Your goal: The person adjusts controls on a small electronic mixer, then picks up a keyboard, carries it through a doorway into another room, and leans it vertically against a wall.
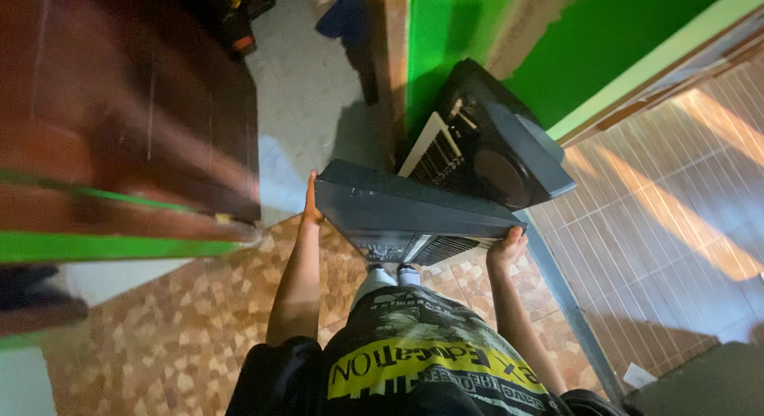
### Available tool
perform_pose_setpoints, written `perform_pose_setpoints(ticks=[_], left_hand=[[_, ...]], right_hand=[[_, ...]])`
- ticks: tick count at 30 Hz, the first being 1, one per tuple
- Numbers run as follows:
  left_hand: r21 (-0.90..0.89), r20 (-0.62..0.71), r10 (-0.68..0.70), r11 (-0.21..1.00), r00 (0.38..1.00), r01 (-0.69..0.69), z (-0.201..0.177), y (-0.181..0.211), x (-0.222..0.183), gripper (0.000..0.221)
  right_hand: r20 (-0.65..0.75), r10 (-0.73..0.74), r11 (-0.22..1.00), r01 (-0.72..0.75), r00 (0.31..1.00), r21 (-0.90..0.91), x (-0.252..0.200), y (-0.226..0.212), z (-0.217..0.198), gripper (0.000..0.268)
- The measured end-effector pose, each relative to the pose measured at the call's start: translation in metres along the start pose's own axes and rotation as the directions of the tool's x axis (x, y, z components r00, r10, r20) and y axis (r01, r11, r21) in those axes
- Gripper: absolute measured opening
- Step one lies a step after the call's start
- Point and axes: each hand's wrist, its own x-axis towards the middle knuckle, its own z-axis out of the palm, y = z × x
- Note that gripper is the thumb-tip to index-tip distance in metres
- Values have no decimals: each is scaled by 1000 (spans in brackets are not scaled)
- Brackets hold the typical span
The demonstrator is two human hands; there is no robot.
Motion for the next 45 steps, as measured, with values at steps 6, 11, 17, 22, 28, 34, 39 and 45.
perform_pose_setpoints(ticks=[6,11,17,22,28,34,39,45], left_hand=[[20,-110,45,999,993,-43,-21,-10,-29,62],[-49,-65,131,990,989,-134,-23,-20,-37,63],[174,-269,252,962,930,-210,-23,-18,-57,59],[89,-279,236,971,931,-220,-29,-18,-67,59],[-132,-198,144,976,970,-172,-34,-28,-83,56],[54,-389,281,958,877,-283,-31,-31,-98,57],[-25,-443,249,957,861,-290,-21,-52,-131,55],[-107,-358,306,925,882,-364,-22,-61,-172,62]], right_hand=[[98,124,992,-124,987,0,-4,-1,-1,73],[118,140,981,-154,983,119,-3,-4,-2,69],[174,-1,940,-58,985,335,3,-14,3,60],[151,-226,806,98,962,584,7,-17,14,55],[244,-45,891,-71,969,448,10,-10,9,63],[250,-90,738,-104,964,667,18,-3,17,57],[436,-229,724,-147,870,674,28,-9,19,67],[385,-231,785,-62,894,616,20,-19,20,82]])
